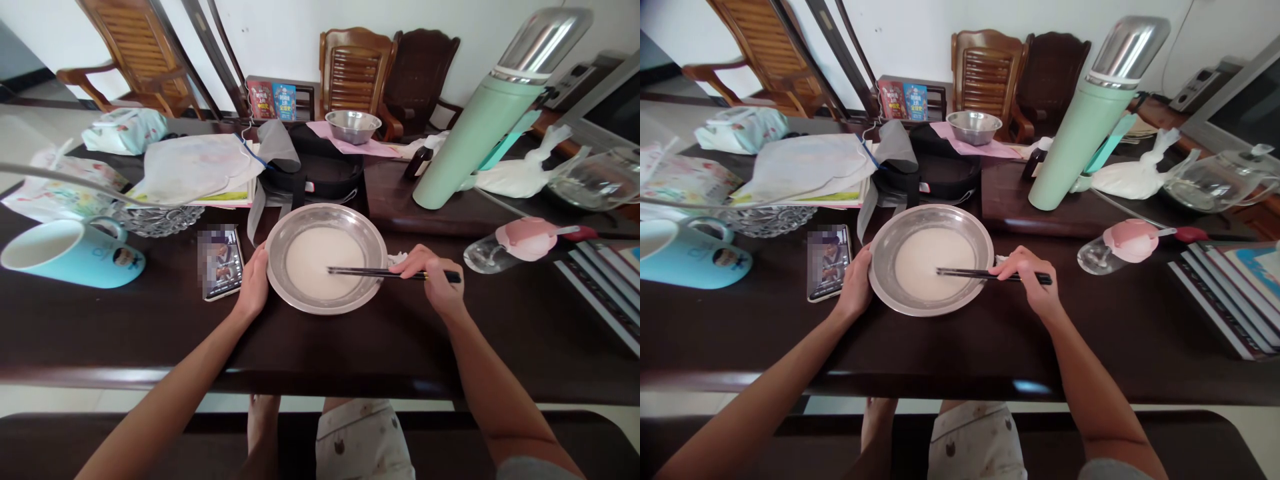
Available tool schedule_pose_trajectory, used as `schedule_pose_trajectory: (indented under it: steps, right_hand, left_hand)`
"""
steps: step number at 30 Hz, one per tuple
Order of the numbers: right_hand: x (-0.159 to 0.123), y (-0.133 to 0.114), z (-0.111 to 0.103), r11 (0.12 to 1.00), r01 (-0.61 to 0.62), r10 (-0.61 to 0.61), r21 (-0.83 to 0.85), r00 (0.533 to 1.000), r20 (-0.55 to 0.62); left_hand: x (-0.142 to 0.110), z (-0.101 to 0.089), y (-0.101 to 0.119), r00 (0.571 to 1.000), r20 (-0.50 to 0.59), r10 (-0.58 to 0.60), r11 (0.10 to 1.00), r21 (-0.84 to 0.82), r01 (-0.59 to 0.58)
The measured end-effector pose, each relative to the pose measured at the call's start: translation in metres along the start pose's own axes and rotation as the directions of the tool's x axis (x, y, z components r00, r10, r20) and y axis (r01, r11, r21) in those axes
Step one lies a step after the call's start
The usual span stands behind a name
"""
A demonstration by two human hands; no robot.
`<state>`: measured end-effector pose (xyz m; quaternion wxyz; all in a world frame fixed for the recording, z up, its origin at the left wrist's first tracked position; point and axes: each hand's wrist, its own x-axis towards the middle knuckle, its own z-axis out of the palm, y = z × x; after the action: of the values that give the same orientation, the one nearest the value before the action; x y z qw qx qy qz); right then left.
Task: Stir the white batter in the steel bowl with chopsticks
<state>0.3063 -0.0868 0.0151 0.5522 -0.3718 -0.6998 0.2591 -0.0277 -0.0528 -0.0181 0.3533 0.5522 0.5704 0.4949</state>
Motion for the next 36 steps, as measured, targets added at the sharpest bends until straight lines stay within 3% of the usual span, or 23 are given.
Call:
schedule_pose_trajectory:
  steps: [3, 6, 9, 12, 15, 18, 21, 24, 27, 30, 33, 36]
  right_hand:
    - [0.0004, -0.0019, 0.0021, 0.999, -0.010, 0.005, 0.045, 0.993, 0.119]
    - [0.0029, -0.0050, 0.0048, 0.999, 0.007, 0.001, -0.032, 0.974, 0.225]
    - [0.0036, -0.0037, 0.0021, 0.997, 0.015, -0.007, -0.071, 0.994, 0.105]
    - [0.0019, -0.0004, -0.0010, 1.000, 0.014, -0.014, 0.019, 1.000, 0.005]
    - [0.0012, -0.0010, 0.0015, 0.998, -0.003, -0.003, 0.057, 0.994, 0.108]
    - [0.0023, -0.0037, 0.0043, 1.000, 0.005, 0.000, -0.027, 0.978, 0.210]
    - [0.0024, -0.0035, 0.0018, 0.998, 0.016, -0.007, -0.068, 0.991, 0.131]
    - [0.0014, -0.0018, -0.0008, 0.999, 0.028, -0.029, 0.017, 0.999, 0.040]
    - [0.0019, -0.0027, 0.0021, 0.999, 0.006, -0.012, 0.043, 0.991, 0.132]
    - [0.0035, -0.0044, 0.0049, 0.999, 0.000, 0.012, -0.053, 0.975, 0.220]
    - [0.0029, -0.0029, 0.0027, 0.998, 0.000, 0.007, -0.060, 0.993, 0.116]
    - [0.0011, -0.0006, 0.0009, 0.998, 0.010, -0.013, 0.056, 0.999, 0.040]
  left_hand:
    - [-0.0001, -0.0004, 0.0005, 1.000, -0.004, -0.003, 1.000, 0.013, 0.003]
    - [-0.0003, -0.0010, 0.0018, 1.000, 0.003, -0.004, 1.000, 0.025, 0.004]
    - [-0.0005, -0.0012, 0.0024, 1.000, 0.011, -0.002, 1.000, 0.018, 0.001]
    - [-0.0003, -0.0012, 0.0015, 1.000, 0.006, 0.001, 1.000, 0.006, -0.001]
    - [0.0001, -0.0013, 0.0001, 1.000, 0.003, -0.003, 1.000, 0.007, 0.003]
    - [0.0005, -0.0013, -0.0009, 1.000, -0.001, -0.003, 1.000, 0.009, 0.003]
    - [0.0007, -0.0013, -0.0015, 1.000, 0.005, -0.005, 1.000, 0.000, 0.005]
    - [0.0006, -0.0013, -0.0016, 1.000, 0.005, 0.004, 1.000, 0.009, -0.004]
    - [0.0004, -0.0011, -0.0009, 1.000, -0.006, 0.016, 1.000, 0.025, -0.016]
    - [0.0002, -0.0007, -0.0001, 1.000, -0.018, 0.017, 0.999, 0.028, -0.017]
    - [0.0002, -0.0005, 0.0002, 1.000, -0.010, 0.014, 1.000, 0.015, -0.014]
    - [0.0004, -0.0005, -0.0003, 1.000, 0.005, 0.008, 1.000, -0.006, -0.008]
